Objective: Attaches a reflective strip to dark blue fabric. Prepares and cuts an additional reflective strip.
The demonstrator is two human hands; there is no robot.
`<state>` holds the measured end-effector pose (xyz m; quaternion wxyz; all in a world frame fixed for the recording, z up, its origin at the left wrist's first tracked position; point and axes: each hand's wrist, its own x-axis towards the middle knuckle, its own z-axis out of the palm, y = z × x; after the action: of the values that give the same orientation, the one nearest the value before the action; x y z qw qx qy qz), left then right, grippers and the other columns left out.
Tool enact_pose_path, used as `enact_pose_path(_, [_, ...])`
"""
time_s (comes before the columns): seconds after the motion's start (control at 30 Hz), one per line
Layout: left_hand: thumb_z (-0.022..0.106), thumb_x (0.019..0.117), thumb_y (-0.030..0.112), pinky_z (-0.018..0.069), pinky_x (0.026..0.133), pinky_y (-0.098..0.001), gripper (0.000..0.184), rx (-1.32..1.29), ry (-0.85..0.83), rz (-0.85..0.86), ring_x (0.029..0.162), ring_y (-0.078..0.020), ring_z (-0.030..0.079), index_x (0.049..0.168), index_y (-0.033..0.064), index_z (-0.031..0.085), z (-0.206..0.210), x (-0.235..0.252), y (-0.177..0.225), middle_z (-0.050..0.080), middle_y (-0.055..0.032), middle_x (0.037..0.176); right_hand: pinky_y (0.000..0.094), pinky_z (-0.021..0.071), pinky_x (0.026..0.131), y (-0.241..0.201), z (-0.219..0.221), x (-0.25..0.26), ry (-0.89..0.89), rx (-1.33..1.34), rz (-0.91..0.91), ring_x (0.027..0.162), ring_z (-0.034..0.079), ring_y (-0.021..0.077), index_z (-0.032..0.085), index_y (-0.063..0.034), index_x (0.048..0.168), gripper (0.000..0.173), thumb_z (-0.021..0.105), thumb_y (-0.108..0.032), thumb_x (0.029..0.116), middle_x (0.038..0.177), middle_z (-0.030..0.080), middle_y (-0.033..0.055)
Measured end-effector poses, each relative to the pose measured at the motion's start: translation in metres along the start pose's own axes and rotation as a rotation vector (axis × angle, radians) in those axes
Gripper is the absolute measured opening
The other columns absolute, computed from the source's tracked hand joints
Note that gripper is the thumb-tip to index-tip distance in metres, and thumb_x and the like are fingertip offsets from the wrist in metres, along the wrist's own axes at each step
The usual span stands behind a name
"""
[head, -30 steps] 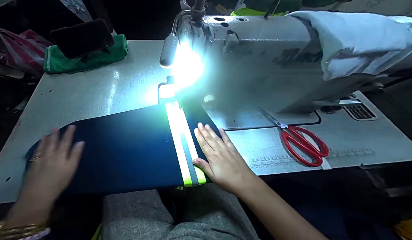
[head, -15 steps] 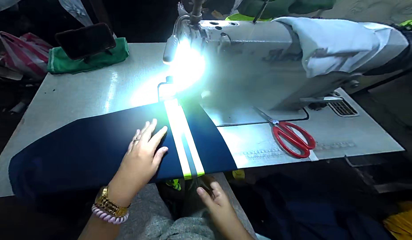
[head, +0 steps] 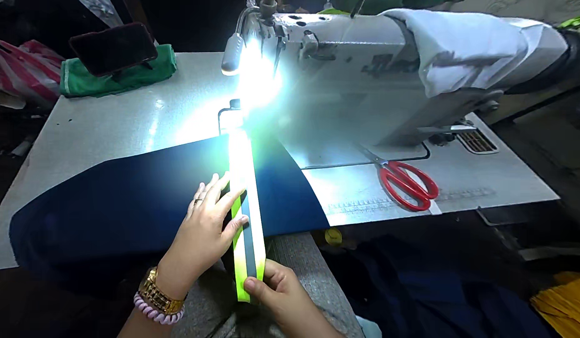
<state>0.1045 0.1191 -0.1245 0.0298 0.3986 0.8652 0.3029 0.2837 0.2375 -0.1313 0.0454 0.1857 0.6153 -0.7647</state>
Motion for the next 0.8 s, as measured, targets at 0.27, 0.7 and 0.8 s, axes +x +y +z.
enact_pose_path(0.27, [0.051,0.0971,0.056,0.0306,0.120,-0.0567,0.051,0.111,-0.002,0.031,0.152,-0.0251,0.035,0.140,0.0310,0.063,0.004,-0.001,0.002,0.046,-0.0005,0.159,0.0367,0.0560,0.093,-0.026,-0.027,0.009,0.405,-1.063,-0.618,0.107,0.068,0.0187,0.071,-0.0107,0.120,0.029,0.055,-0.028,0.1041,0.114,0.072,0.0054])
enact_pose_path(0.7, [0.050,0.0998,0.052,0.0325,0.121,-0.0544,0.053,0.082,-0.018,0.038,0.153,-0.0223,0.033,0.147,0.0272,0.057,0.012,-0.005,0.011,0.039,-0.0021,0.163,0.0420,0.0540,0.104,-0.024,-0.065,0.037,0.303,-1.217,-0.722,0.122,0.065,0.0199,0.071,-0.0207,0.127,0.034,0.047,-0.034,0.1075,0.127,0.071,0.0025])
enact_pose_path(0.8, [0.049,0.0994,0.053,0.0329,0.120,-0.0546,0.053,0.097,-0.028,0.037,0.153,-0.0231,0.033,0.146,0.0288,0.058,0.012,-0.005,0.011,0.041,-0.0014,0.162,0.0441,0.0527,0.106,-0.021,-0.063,0.034,0.299,-1.266,-0.736,0.124,0.065,0.0235,0.073,-0.0270,0.125,0.029,0.052,-0.031,0.1051,0.129,0.070,0.0048])
